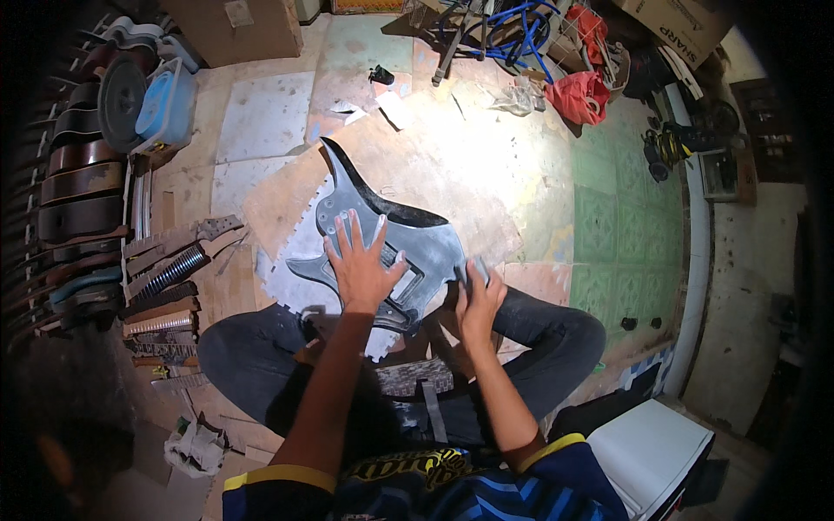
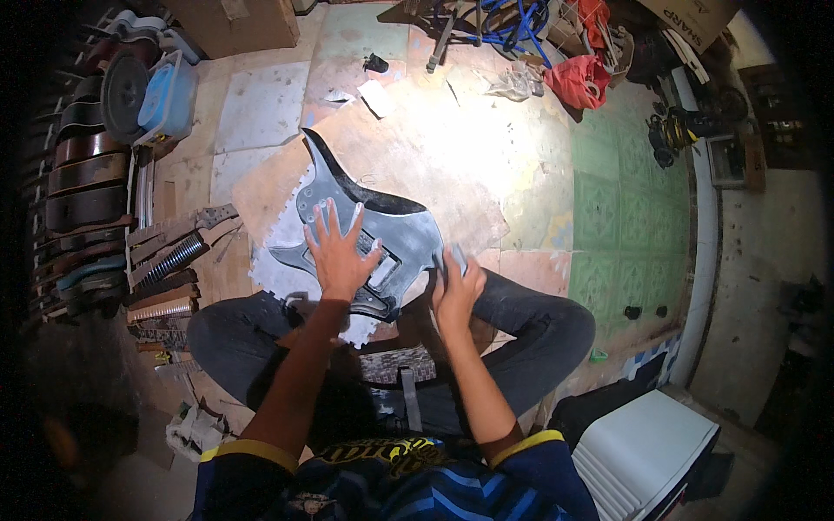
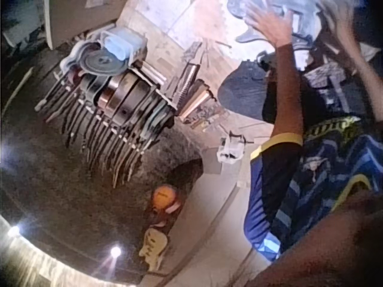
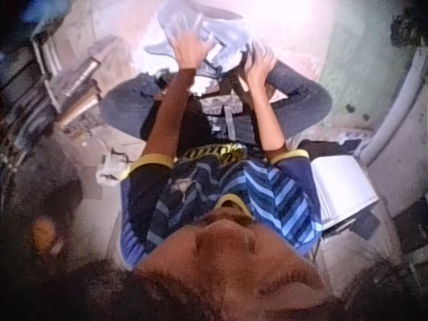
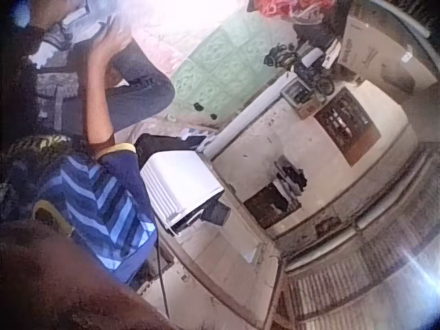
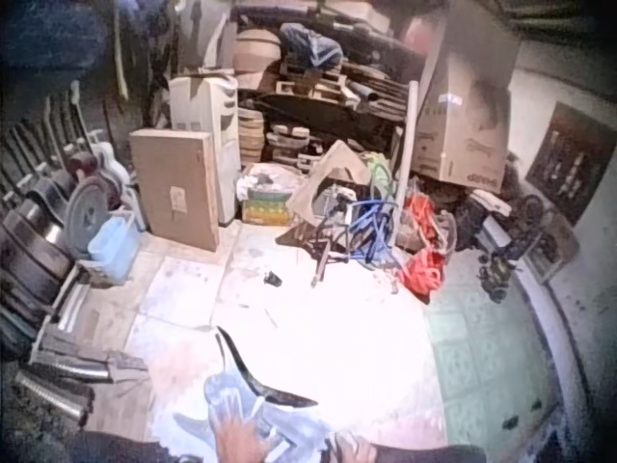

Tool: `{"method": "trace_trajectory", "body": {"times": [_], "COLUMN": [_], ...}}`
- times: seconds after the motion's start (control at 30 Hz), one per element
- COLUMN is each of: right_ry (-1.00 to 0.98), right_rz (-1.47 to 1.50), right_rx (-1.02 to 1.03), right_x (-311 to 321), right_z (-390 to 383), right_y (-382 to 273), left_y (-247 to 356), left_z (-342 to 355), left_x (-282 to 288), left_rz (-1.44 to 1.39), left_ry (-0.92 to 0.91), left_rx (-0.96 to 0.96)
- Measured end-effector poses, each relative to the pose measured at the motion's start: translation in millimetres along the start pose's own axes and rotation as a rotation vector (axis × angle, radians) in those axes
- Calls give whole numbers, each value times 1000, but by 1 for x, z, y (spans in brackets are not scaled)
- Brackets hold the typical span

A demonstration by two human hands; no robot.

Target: The person sands the surface of a guitar body using a sanding block, applying pressure and moving the block across different sections of the instrument while holding it steady with the other hand.

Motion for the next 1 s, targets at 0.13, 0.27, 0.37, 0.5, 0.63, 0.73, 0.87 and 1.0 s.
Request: {"method": "trace_trajectory", "body": {"times": [0.13,0.27,0.37,0.5,0.63,0.73,0.87,1.0], "right_ry": [-3,10,8,-33,-16,-12,6,-109], "right_rz": [-2,29,23,23,29,34,57,30], "right_rx": [34,-20,32,1,28,61,-8,111], "right_x": [-1,-3,6,-7,2,-14,-17,-12], "right_z": [4,7,-8,17,-17,16,-9,-18], "right_y": [3,1,-2,5,0,-2,-8,-26], "left_y": [-1,-2,-2,0,3,-1,0,-2], "left_z": [1,0,-2,0,2,1,0,0], "left_x": [6,2,-1,3,5,6,5,8], "left_rz": [11,9,19,-3,24,25,5,22], "left_ry": [25,-11,-47,38,-11,35,22,82], "left_rx": [6,4,23,-9,5,-6,-5,-11]}}
Point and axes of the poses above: each hand's wrist, its own z-axis towards the middle knuckle, its own x-axis out of the back of the hand, y = z × x, the point moved 10 cm from there along z, towards the middle knuckle, and after that the axes turned 14 degrees about y, right-handed, at the moved point
